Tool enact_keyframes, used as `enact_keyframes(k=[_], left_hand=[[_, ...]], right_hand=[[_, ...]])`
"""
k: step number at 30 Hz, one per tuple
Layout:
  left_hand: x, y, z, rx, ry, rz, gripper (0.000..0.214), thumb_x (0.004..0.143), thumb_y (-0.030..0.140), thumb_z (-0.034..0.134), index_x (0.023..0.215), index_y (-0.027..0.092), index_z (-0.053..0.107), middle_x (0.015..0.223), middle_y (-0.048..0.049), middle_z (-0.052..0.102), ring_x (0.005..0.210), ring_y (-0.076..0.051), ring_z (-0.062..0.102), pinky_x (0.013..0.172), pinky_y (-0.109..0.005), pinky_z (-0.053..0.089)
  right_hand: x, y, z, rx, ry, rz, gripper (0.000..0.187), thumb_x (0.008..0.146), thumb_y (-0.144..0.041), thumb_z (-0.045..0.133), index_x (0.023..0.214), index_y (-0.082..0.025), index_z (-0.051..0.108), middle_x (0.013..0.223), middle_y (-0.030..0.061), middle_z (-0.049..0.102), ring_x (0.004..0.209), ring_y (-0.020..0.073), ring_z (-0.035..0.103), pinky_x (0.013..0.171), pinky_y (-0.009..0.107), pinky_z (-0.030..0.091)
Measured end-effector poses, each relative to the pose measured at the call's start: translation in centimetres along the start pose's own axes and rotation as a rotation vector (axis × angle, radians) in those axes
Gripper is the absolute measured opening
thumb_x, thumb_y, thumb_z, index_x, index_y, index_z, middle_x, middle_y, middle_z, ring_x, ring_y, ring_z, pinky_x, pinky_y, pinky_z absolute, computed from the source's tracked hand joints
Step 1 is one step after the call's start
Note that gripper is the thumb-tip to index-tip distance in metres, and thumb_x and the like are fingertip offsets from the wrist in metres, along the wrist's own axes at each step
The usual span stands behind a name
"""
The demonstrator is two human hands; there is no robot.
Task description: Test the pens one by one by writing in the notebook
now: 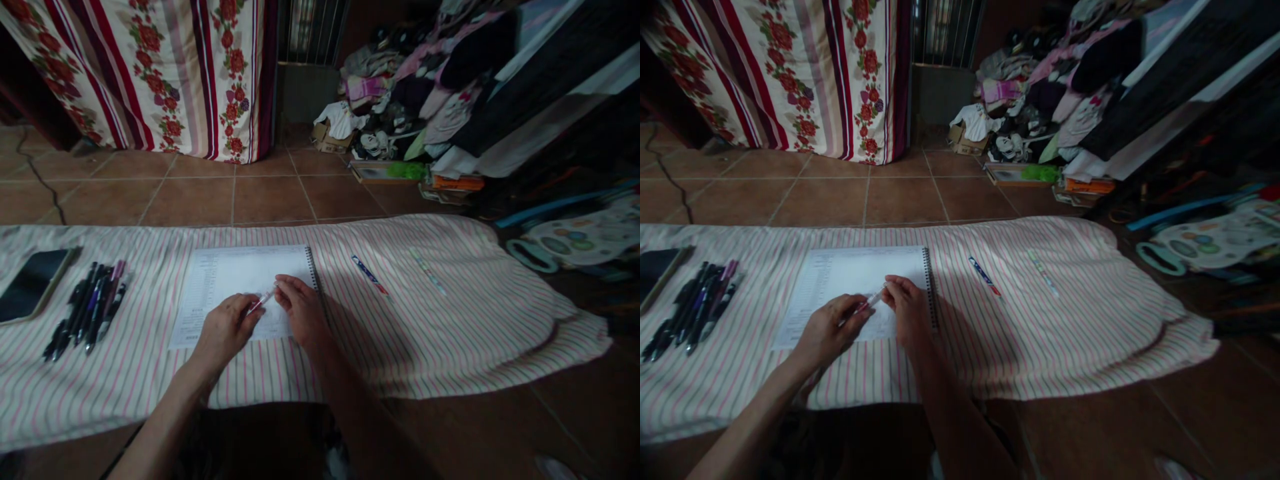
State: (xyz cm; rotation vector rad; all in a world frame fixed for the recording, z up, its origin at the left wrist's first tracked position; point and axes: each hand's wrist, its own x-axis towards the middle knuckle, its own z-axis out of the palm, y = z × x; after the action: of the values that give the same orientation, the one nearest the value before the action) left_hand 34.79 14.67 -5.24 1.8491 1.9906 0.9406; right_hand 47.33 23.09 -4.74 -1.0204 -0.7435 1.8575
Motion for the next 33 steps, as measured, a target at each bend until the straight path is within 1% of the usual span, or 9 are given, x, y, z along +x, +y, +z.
enact_keyframes(k=[5,8,11,17,23,27,29,30,33], left_hand=[[0.1,0.1,-0.3,0.088,0.046,0.04,0.022,0.088,0.03,0.042,0.095,0.019,0.059,0.082,-0.0061,0.064,0.076,-0.019,0.061,0.068,-0.03,0.047],[0.1,0.2,-0.5,0.132,0.053,0.062,0.025,0.089,0.029,0.037,0.095,0.018,0.059,0.08,-0.0061,0.063,0.072,-0.017,0.06,0.064,-0.028,0.048],[0.1,0.1,-0.5,0.169,0.069,0.072,0.026,0.09,0.029,0.036,0.097,0.018,0.058,0.081,-0.0063,0.062,0.071,-0.017,0.059,0.063,-0.028,0.047],[0.0,-0.2,-0.3,0.227,0.078,0.063,0.027,0.091,0.028,0.034,0.098,0.016,0.057,0.079,-0.0069,0.061,0.071,-0.017,0.058,0.063,-0.028,0.047],[0.0,-0.2,-0.4,0.255,0.063,0.046,0.027,0.09,0.027,0.034,0.097,0.017,0.058,0.078,-0.0062,0.062,0.068,-0.016,0.057,0.061,-0.027,0.046],[0.0,-0.3,-0.4,0.236,0.071,0.023,0.027,0.09,0.027,0.033,0.096,0.017,0.058,0.079,-0.0056,0.061,0.069,-0.016,0.058,0.062,-0.027,0.046],[0.0,-0.3,-0.4,0.224,0.073,0.016,0.027,0.09,0.028,0.034,0.096,0.017,0.058,0.079,-0.0055,0.061,0.07,-0.017,0.059,0.062,-0.027,0.046],[0.0,-0.3,-0.4,0.22,0.072,0.013,0.027,0.09,0.028,0.034,0.096,0.017,0.058,0.079,-0.0055,0.061,0.07,-0.017,0.059,0.062,-0.027,0.046],[0.1,-0.2,-0.5,0.206,0.077,0.013,0.027,0.09,0.029,0.034,0.096,0.017,0.058,0.078,-0.0055,0.061,0.069,-0.017,0.059,0.061,-0.028,0.046]], right_hand=[[-0.1,-0.1,-0.1,-0.081,-0.059,-0.005,0.024,0.06,-0.035,0.075,0.075,-0.017,0.067,0.07,-0.0012,0.061,0.063,0.0086,0.058,0.061,0.021,0.05],[0.0,-0.3,-0.3,-0.181,-0.031,-0.005,0.025,0.058,-0.035,0.076,0.073,-0.017,0.067,0.068,-0.0023,0.061,0.061,0.008,0.057,0.056,0.02,0.047],[0.2,-0.3,-0.5,-0.222,-0.015,-0.001,0.024,0.057,-0.034,0.076,0.071,-0.016,0.067,0.064,-0.0019,0.061,0.059,0.0086,0.057,0.055,0.02,0.047],[0.5,-0.1,-0.5,-0.215,-0.009,-0.043,0.031,0.057,-0.029,0.075,0.083,-0.016,0.067,0.063,-0.002,0.063,0.06,0.0103,0.059,0.058,0.023,0.048],[0.1,-0.5,-0.4,-0.277,-0.026,-0.056,0.026,0.059,-0.028,0.072,0.082,-0.017,0.067,0.075,-0.0001,0.064,0.065,0.0101,0.058,0.058,0.022,0.047],[-0.2,-0.9,-0.3,-0.283,-0.013,-0.075,0.034,0.059,-0.026,0.071,0.093,-0.021,0.065,0.09,0.0015,0.064,0.07,0.0114,0.059,0.049,0.018,0.042],[-0.2,-1.0,-0.3,-0.29,-0.006,-0.083,0.035,0.062,-0.031,0.07,0.094,-0.02,0.063,0.082,0.0005,0.062,0.064,0.0108,0.057,0.042,0.017,0.035],[-0.2,-1.1,-0.3,-0.312,-0.014,-0.083,0.032,0.063,-0.036,0.069,0.091,-0.019,0.063,0.074,-0.0005,0.061,0.059,0.0099,0.055,0.04,0.017,0.032],[0.0,-1.0,-0.6,-0.446,-0.071,-0.096,0.029,0.068,-0.045,0.065,0.07,-0.017,0.062,0.055,-0.0029,0.054,0.046,0.0068,0.043,0.038,0.018,0.026]])
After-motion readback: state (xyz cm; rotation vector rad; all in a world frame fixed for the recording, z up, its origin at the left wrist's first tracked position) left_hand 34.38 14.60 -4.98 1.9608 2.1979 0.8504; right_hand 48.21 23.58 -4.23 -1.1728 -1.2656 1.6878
